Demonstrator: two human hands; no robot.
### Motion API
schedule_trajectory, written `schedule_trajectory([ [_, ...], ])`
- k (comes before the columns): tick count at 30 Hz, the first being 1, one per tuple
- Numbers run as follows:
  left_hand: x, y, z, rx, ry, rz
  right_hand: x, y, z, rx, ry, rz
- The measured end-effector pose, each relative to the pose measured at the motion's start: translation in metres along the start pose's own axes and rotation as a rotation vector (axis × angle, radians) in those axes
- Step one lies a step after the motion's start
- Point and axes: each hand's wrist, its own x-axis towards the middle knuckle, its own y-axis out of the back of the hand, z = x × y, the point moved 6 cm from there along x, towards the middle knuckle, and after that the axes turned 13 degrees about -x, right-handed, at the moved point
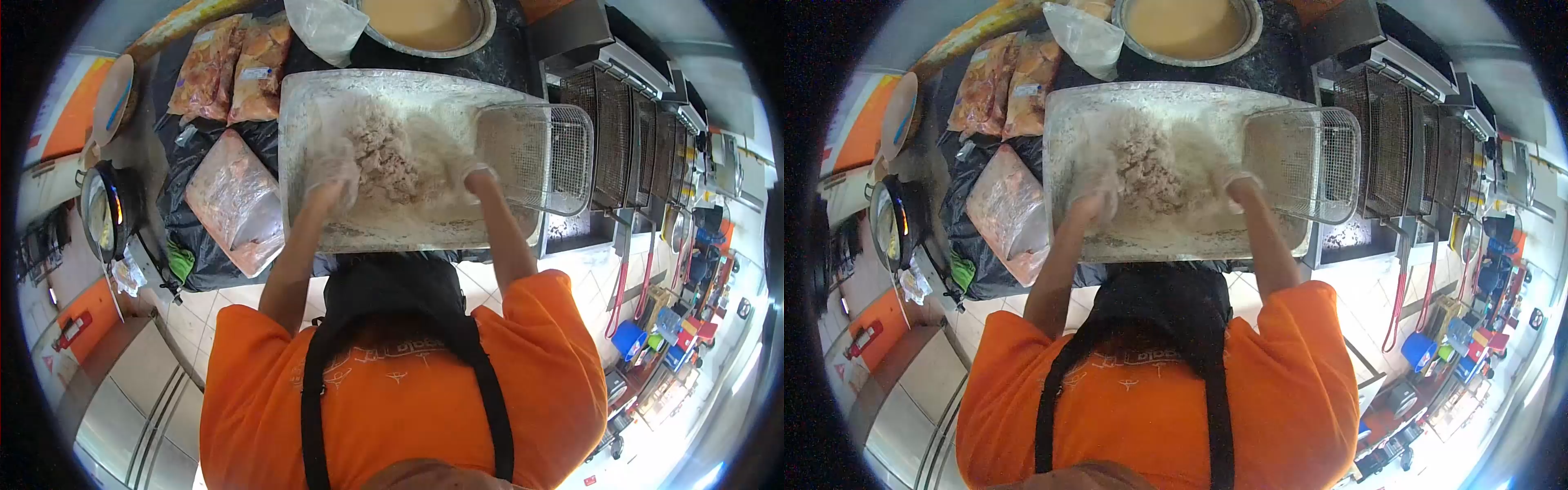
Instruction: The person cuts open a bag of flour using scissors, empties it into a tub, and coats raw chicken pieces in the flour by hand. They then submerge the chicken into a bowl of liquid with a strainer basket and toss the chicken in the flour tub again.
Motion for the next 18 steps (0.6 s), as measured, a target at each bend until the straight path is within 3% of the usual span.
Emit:
schedule_trajectory([
  [2,0.005,-0.027,-0.022,-0.028,-0.297,0.138,-0.018,0.032,-0.071,-0.259,0.097,-0.242],
  [4,0.027,-0.071,-0.053,0.374,-0.483,-0.005,-0.025,0.059,-0.09,-0.266,0.147,-0.208],
  [5,0.014,-0.062,-0.028,0.374,-0.484,0.002,-0.031,0.07,-0.099,-0.27,0.197,-0.181],
  [6,-0.012,-0.042,0.01,0.101,-0.29,-0.001,-0.061,0.11,-0.098,0.016,0.27,0.349],
  [8,-0.033,-0.032,0.031,-0.169,-0.092,0.001,-0.052,0.096,-0.072,-0.157,0.32,0.241],
  [10,-0.043,-0.032,0.042,-0.226,0.009,-0.021,-0.032,0.059,-0.053,-0.479,0.34,0.084],
  [11,-0.05,-0.033,0.054,-0.309,0.07,-0.052,-0.038,0.067,-0.066,-0.489,0.367,0.096],
  [13,-0.067,-0.056,0.08,-0.549,-0.053,-0.091,-0.071,0.116,-0.109,-0.15,0.229,0.329],
  [14,-0.067,-0.067,0.083,-0.572,-0.254,-0.053,-0.082,0.129,-0.137,-0.152,0.287,0.337],
  [15,-0.064,-0.085,0.087,-0.958,0.066,-0.09,-0.085,0.131,-0.151,-0.179,0.296,0.361],
  [17,-0.051,-0.118,0.093,-0.756,-0.135,0.006,-0.08,0.125,-0.156,-0.297,0.269,0.388],
  [18,-0.05,-0.127,0.094,-0.44,-0.363,0.046,-0.075,0.119,-0.154,-0.354,0.248,0.389],
])
